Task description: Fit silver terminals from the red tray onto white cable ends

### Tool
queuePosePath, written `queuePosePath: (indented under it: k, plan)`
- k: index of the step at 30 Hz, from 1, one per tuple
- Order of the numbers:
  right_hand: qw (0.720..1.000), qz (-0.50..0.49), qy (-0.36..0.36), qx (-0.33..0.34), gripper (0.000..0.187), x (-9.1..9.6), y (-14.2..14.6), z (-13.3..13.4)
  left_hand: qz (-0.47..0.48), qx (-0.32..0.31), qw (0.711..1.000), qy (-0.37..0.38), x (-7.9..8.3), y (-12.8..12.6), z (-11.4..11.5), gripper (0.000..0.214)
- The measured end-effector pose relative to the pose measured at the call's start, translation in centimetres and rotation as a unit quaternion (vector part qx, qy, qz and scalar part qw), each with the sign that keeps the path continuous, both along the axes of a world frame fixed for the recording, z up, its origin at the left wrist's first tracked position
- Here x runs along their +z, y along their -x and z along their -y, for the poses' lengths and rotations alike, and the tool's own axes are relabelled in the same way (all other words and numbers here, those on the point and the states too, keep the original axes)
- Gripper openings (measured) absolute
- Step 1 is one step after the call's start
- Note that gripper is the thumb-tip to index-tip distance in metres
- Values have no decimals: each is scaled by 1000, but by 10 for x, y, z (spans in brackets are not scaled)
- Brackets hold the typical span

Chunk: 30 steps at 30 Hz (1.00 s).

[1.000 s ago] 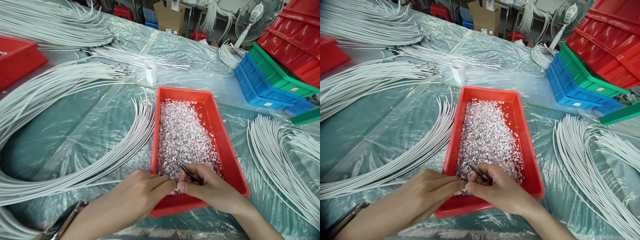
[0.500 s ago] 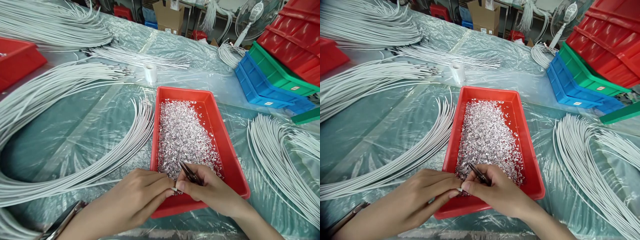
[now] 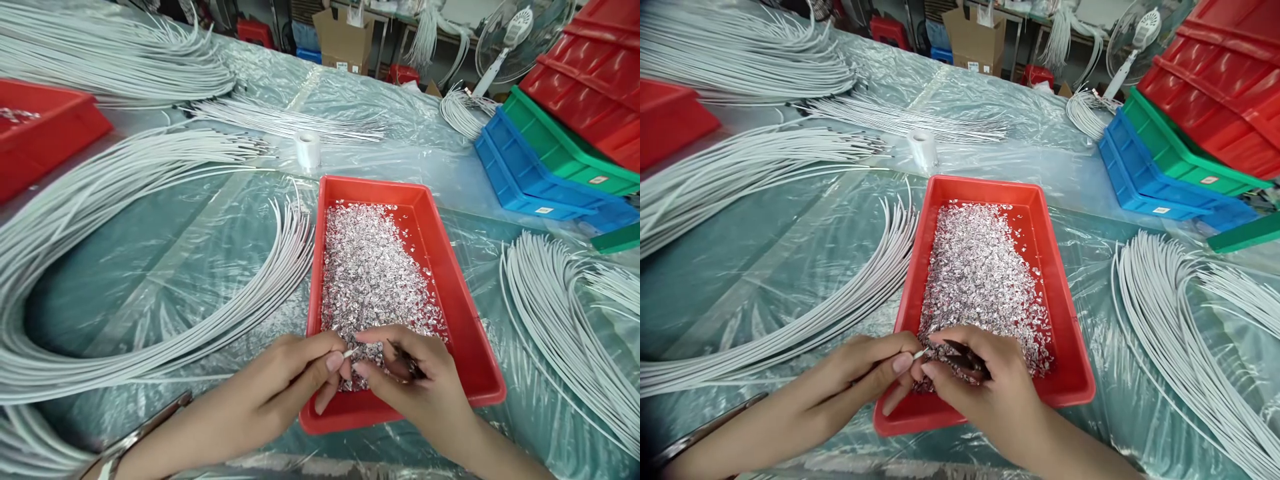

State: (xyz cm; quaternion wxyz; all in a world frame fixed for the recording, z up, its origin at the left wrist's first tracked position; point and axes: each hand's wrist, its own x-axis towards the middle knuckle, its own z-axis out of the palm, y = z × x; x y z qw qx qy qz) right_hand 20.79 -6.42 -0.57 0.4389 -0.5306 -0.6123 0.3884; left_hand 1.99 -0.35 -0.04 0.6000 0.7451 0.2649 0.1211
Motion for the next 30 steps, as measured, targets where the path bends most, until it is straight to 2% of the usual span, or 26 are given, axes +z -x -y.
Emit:
queuePosePath:
  k: [3,6,19,30]
  plan:
    - [999,17,-44,-6,14,-1,4,-2,-9,1,1000,24,-1,1,0,29]
    - [998,15,-57,-10,15,-1,6,-2,-10,1,999,42,-1,1,0,30]
    - [999,15,-41,-13,17,-1,8,-2,1,10,996,91,-4,-1,0,31]
    - [1000,14,-2,-15,13,-2,6,-1,-7,23,997,77,-2,0,2,30]
